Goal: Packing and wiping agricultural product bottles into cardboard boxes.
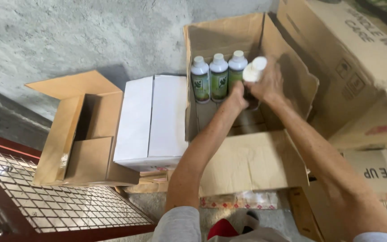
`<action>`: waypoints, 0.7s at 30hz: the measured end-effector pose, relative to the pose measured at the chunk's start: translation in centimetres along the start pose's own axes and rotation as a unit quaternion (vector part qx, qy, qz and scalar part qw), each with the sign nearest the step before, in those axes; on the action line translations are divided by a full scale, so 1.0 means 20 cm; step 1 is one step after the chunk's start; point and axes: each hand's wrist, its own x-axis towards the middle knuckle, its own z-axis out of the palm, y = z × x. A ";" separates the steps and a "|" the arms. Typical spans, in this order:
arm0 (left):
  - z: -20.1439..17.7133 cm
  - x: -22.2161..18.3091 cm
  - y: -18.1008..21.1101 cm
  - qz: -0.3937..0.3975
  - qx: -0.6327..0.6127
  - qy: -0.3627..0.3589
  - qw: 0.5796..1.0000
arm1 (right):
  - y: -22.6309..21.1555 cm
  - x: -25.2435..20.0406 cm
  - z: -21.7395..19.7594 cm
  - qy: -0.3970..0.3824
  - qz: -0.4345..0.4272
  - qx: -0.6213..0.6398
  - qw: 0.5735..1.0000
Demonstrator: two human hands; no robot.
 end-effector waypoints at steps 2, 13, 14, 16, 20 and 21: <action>-0.02 0.07 0.06 0.047 0.071 0.025 0.996 | 0.09 0.07 0.12 -0.019 0.030 -0.005 0.999; -0.02 0.46 0.13 0.243 0.451 0.077 0.855 | 0.41 0.39 0.50 -0.083 0.219 -0.010 0.972; -0.04 0.50 0.11 0.256 0.481 0.081 0.835 | 0.47 0.41 0.54 -0.072 0.195 -0.023 0.978; -0.13 0.52 0.05 0.276 0.537 0.094 0.792 | 0.56 0.40 0.60 -0.073 0.179 -0.036 0.980; -0.35 0.49 -0.03 0.321 0.636 0.136 0.688 | 0.46 0.40 0.54 -0.155 0.139 -0.075 0.975; -0.38 0.50 -0.03 0.335 0.660 0.143 0.657 | 0.37 0.41 0.49 -0.187 0.146 -0.102 0.966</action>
